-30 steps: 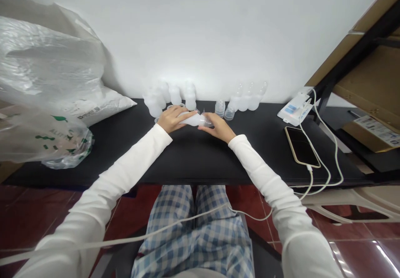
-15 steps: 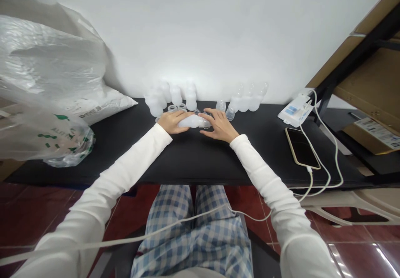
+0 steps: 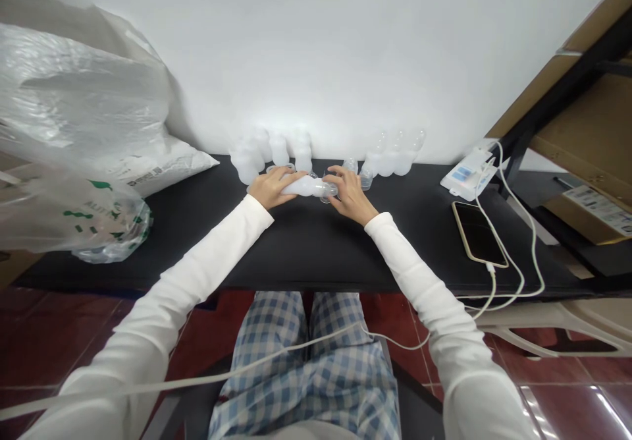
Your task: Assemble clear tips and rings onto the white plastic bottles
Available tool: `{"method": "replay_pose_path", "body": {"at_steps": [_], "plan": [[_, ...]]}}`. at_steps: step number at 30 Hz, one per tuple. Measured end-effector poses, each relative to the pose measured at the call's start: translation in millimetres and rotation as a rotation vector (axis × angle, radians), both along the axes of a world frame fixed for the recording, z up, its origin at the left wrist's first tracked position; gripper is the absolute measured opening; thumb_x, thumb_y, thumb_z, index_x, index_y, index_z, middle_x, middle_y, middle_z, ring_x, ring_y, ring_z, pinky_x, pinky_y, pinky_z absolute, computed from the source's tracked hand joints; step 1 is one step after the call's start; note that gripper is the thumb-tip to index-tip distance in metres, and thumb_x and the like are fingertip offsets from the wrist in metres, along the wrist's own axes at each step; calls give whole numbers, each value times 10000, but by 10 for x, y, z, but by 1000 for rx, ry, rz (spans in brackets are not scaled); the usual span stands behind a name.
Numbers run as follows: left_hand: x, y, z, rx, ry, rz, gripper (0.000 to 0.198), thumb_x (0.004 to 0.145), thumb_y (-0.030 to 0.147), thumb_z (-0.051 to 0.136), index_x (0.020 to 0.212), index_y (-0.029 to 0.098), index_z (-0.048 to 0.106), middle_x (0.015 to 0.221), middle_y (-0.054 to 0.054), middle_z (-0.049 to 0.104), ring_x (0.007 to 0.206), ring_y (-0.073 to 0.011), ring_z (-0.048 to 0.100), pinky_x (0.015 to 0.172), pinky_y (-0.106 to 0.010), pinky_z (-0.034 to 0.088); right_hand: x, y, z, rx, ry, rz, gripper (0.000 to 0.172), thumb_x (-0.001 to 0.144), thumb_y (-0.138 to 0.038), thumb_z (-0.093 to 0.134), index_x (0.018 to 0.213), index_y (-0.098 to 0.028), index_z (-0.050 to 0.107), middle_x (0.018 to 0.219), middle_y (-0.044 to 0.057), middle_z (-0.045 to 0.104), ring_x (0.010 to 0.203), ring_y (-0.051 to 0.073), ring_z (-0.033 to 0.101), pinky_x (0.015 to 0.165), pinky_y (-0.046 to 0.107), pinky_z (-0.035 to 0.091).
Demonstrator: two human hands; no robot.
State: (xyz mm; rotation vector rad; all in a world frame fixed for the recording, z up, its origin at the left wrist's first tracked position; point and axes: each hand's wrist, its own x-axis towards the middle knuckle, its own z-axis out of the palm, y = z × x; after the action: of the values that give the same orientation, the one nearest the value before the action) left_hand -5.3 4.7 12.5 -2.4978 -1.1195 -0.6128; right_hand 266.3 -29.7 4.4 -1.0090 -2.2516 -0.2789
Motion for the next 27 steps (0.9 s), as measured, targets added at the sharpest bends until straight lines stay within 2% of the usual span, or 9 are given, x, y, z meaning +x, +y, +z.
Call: {"method": "replay_pose_path", "body": {"at_steps": [3,8,11,15,17,20,23,25,27], "plan": [[4,10,-20,-16,-16,-15,504,926,386,598,1423,303,601,1191,-135,685,1043,-302,647,679,-334,486,-17,-28,15,-46,14,3,654,910,-581,630,1412,-202,451,1412,188,528,1280,365,503,1002,509,400],[2,29,-39,-22,-42,-69,497,917,376,609,1406,285,616,1156,-133,695,1031,-294,646,690,-332,482,-33,-24,24,-108,4,-61,445,982,-587,512,1181,-203,618,1132,133,675,1104,326,575,960,479,412],[1,34,-30,-29,-53,-74,487,906,384,615,1379,270,636,1142,-134,709,1012,-297,661,685,-337,479,-29,-5,22,-85,-7,-27,408,971,-525,578,1218,-202,606,1074,115,688,1032,303,602,932,456,431],[-35,29,-14,-14,-149,-65,480,869,438,646,1293,215,680,1102,-134,736,987,-293,695,716,-341,507,61,35,20,123,-38,2,221,993,-262,537,1197,-258,623,1177,99,653,1042,270,601,893,424,445],[-105,20,-18,2,-238,-43,520,837,510,672,1239,181,692,1083,-139,745,981,-295,708,743,-348,530,155,71,15,222,-31,4,251,968,-154,499,1127,-289,639,1168,70,640,995,240,598,861,408,447],[-299,-5,-60,-11,-375,37,604,763,598,719,1180,162,684,1051,-135,744,978,-294,717,783,-350,553,289,122,-1,270,35,-64,243,930,-194,566,1151,-290,600,1163,80,611,997,249,586,870,441,461],[-552,-31,-138,-51,-522,213,676,700,643,740,1171,166,653,1062,-129,719,1029,-314,712,828,-359,561,321,141,-25,235,103,-138,341,905,-312,644,1225,-267,535,1179,122,592,1076,303,585,907,509,464],[-708,-24,-187,-66,-642,332,703,726,662,704,1223,173,611,1150,-137,687,1152,-334,674,944,-388,541,278,130,-39,216,109,-131,403,906,-384,661,1253,-249,506,1172,139,600,1092,322,599,901,515,471],[-830,21,-214,-59,-788,453,725,797,661,631,1294,139,553,1293,-193,617,1329,-373,560,1098,-458,460,212,108,-49,204,103,-107,458,910,-447,661,1276,-231,491,1165,148,616,1091,329,617,895,506,477]]}}
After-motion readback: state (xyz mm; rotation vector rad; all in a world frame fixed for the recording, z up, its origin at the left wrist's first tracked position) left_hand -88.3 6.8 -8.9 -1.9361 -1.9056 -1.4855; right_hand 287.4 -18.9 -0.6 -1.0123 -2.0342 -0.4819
